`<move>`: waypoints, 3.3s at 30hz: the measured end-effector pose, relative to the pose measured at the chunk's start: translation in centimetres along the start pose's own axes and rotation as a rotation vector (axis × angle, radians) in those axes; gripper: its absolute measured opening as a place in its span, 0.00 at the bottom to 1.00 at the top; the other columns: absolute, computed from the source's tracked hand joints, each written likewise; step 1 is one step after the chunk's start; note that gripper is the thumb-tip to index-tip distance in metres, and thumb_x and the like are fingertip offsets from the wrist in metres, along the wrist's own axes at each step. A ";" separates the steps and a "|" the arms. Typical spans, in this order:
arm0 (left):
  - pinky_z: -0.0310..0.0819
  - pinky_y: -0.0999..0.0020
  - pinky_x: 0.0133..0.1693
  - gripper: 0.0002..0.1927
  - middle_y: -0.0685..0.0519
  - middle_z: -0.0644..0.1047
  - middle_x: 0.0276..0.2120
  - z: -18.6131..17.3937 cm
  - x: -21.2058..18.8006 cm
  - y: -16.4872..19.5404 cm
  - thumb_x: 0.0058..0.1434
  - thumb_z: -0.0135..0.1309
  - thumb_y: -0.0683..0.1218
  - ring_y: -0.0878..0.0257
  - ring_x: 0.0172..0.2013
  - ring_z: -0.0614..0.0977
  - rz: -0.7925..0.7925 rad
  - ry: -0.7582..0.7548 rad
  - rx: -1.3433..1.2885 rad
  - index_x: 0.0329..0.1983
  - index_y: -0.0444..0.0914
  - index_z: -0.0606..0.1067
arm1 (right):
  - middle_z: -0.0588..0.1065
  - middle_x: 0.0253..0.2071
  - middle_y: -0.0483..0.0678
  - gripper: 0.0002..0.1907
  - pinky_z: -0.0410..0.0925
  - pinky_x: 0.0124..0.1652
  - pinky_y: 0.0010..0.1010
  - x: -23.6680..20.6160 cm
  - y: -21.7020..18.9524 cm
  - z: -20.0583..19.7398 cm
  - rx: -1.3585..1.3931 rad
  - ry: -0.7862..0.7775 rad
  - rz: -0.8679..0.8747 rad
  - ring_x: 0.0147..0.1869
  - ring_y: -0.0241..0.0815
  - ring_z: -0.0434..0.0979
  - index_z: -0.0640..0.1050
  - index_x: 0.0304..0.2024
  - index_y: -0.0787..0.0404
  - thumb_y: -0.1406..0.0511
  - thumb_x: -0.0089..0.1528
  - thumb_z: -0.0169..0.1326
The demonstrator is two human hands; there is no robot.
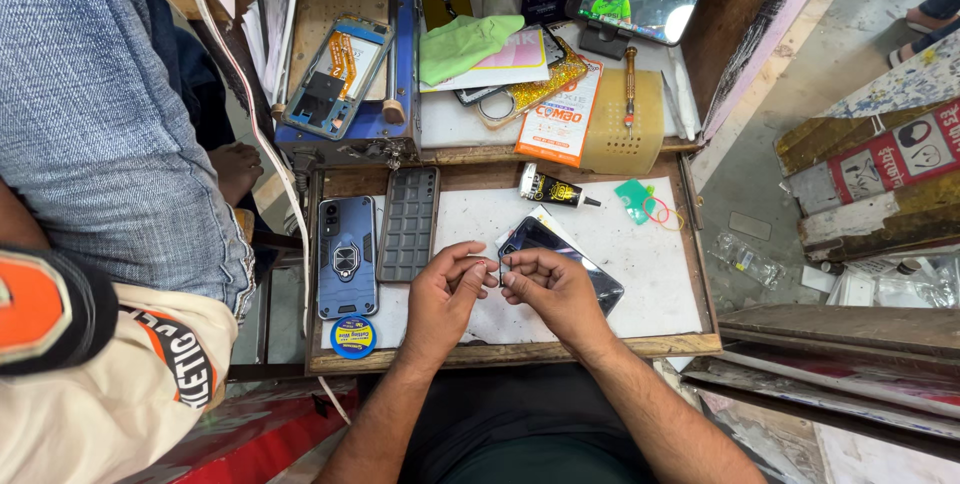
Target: The person removes a SIM card from a smartphone, then opens the device to access the internal components. They apply adhesive to the frame and attach a new battery, pressing it into place.
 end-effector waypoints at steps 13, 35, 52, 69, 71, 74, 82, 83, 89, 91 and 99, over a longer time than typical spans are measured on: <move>0.79 0.72 0.38 0.10 0.50 0.82 0.40 0.1 -0.3 -0.2 0.69 0.53 0.40 0.67 0.38 0.83 0.016 0.022 -0.038 0.51 0.32 0.79 | 0.81 0.38 0.48 0.14 0.77 0.41 0.25 -0.2 0.0 -0.2 -0.150 -0.009 -0.037 0.40 0.34 0.82 0.79 0.52 0.68 0.69 0.65 0.58; 0.81 0.72 0.42 0.09 0.48 0.83 0.37 1.2 0.0 -1.3 0.64 0.59 0.38 0.66 0.37 0.83 -0.057 0.003 -0.330 0.45 0.29 0.78 | 0.83 0.36 0.47 0.08 0.78 0.40 0.24 -0.5 -0.3 0.2 -0.286 -0.016 -0.150 0.40 0.33 0.85 0.79 0.45 0.67 0.67 0.66 0.56; 0.77 0.77 0.39 0.09 0.53 0.83 0.37 0.8 0.0 -1.1 0.61 0.60 0.38 0.71 0.35 0.82 -0.081 0.024 -0.197 0.44 0.31 0.79 | 0.83 0.35 0.49 0.07 0.77 0.37 0.25 -1.2 -1.3 0.4 -0.600 0.068 -0.364 0.38 0.35 0.86 0.81 0.43 0.64 0.68 0.64 0.59; 0.78 0.77 0.38 0.06 0.52 0.83 0.35 0.6 -0.1 -1.4 0.61 0.62 0.38 0.70 0.35 0.82 -0.060 -0.022 -0.164 0.40 0.31 0.80 | 0.82 0.37 0.48 0.05 0.74 0.40 0.22 -0.6 -0.4 -0.7 -0.359 -0.065 -0.229 0.40 0.30 0.82 0.80 0.42 0.66 0.70 0.65 0.59; 0.77 0.77 0.37 0.06 0.53 0.83 0.35 1.1 -0.2 -1.7 0.62 0.61 0.39 0.70 0.35 0.82 -0.030 0.025 -0.096 0.41 0.32 0.80 | 0.83 0.35 0.48 0.06 0.74 0.37 0.21 -0.7 -0.4 -0.5 -0.483 0.049 -0.229 0.37 0.29 0.82 0.81 0.41 0.65 0.69 0.63 0.60; 0.76 0.77 0.38 0.06 0.53 0.83 0.35 1.6 -0.1 -2.0 0.64 0.59 0.39 0.71 0.35 0.81 -0.009 0.050 -0.110 0.43 0.32 0.80 | 0.84 0.34 0.48 0.07 0.74 0.35 0.24 -1.0 -1.0 0.0 -0.563 0.129 -0.173 0.35 0.34 0.83 0.82 0.42 0.63 0.67 0.62 0.61; 0.76 0.75 0.33 0.06 0.51 0.82 0.34 0.6 0.1 -2.0 0.67 0.55 0.41 0.69 0.33 0.82 -0.039 0.116 -0.185 0.43 0.33 0.76 | 0.76 0.56 0.58 0.32 0.70 0.51 0.47 -2.0 -5.7 -1.8 -1.353 0.212 -0.410 0.55 0.60 0.76 0.76 0.58 0.61 0.58 0.52 0.66; 0.76 0.74 0.33 0.06 0.51 0.82 0.34 0.6 0.0 -2.1 0.67 0.55 0.41 0.68 0.33 0.82 -0.041 0.110 -0.178 0.44 0.33 0.77 | 0.76 0.57 0.55 0.34 0.69 0.53 0.46 -1.8 -5.4 -1.9 -1.367 0.176 -0.311 0.56 0.58 0.75 0.75 0.59 0.58 0.57 0.52 0.66; 0.75 0.75 0.31 0.07 0.51 0.82 0.34 0.9 -0.5 -1.6 0.67 0.54 0.41 0.68 0.32 0.82 -0.061 0.087 -0.146 0.45 0.33 0.77 | 0.73 0.59 0.60 0.42 0.70 0.50 0.46 -1.9 -3.6 -0.5 -1.586 0.151 -0.402 0.58 0.59 0.73 0.74 0.58 0.64 0.52 0.46 0.68; 0.74 0.75 0.30 0.08 0.51 0.82 0.34 0.7 -0.6 -1.4 0.67 0.54 0.42 0.69 0.31 0.81 -0.075 0.088 -0.141 0.45 0.33 0.77 | 0.73 0.58 0.61 0.42 0.71 0.48 0.45 -1.7 -3.2 -0.3 -1.631 0.130 -0.412 0.57 0.58 0.73 0.73 0.59 0.64 0.51 0.47 0.66; 0.70 0.75 0.26 0.09 0.52 0.81 0.32 0.9 -0.2 -1.9 0.66 0.56 0.40 0.70 0.23 0.75 -0.084 0.063 -0.214 0.46 0.32 0.78 | 0.80 0.47 0.55 0.27 0.72 0.45 0.47 0.4 -4.8 -3.8 -1.445 0.004 -0.095 0.48 0.57 0.81 0.70 0.66 0.54 0.56 0.64 0.51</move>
Point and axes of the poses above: each hand's wrist, its own x-axis towards the middle knuckle, its own z-axis out of the palm, y = z × x, the point moved 3 cm from there along x, towards the middle knuckle
